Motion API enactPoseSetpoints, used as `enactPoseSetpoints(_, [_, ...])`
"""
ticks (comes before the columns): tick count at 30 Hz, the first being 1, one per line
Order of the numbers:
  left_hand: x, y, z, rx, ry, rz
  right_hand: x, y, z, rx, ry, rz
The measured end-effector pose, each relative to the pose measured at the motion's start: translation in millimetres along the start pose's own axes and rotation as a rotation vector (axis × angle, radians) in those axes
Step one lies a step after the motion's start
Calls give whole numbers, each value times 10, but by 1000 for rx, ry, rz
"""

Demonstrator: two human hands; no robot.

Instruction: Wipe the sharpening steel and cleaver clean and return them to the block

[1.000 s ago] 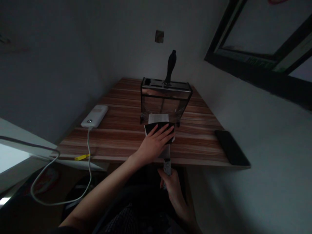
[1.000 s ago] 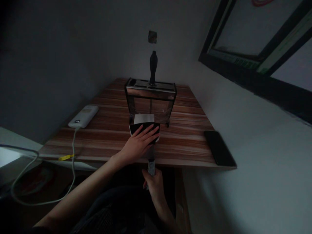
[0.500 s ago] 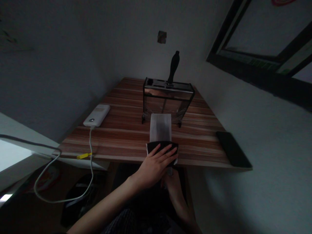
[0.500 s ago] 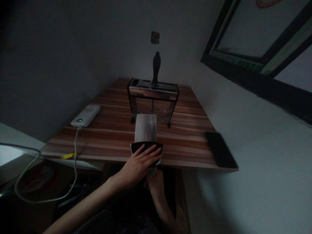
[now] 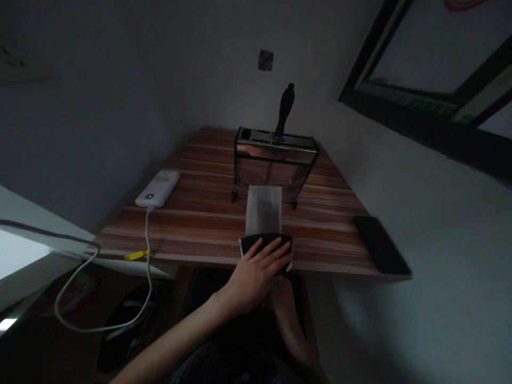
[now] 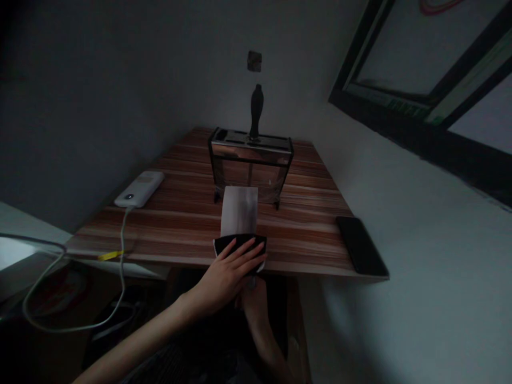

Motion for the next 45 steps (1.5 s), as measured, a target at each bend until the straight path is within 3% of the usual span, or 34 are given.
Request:
enactPoseSetpoints(7, [-166,94,130,-60,63,-32,41,-24,-45,-72,-193,-43])
enactPoseSetpoints(20, [-575,293,512,-169,97,-153,64,4,-81,-108,-179,-63])
enactPoseSetpoints(32, [-818,362,811,-173,150,-180,94,2,-12,-123,-217,-72])
enactPoseSetpoints(40, [-790,391,830,-185,157,-200,76,7,-74,-114,-214,-57])
enactPoseSetpoints(45, [-672,369,715,-150,98,-177,69,1,-105,-139,-201,-37])
Point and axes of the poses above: each hand's wrist, its own x-axis away from the middle knuckle, its own y-axis out of the back of the hand, z = x × y, the point moved 6 cm from there along -x, towards the middle knuckle, and after that the axes turned 9 degrees about -x, right-handed, at the moved point
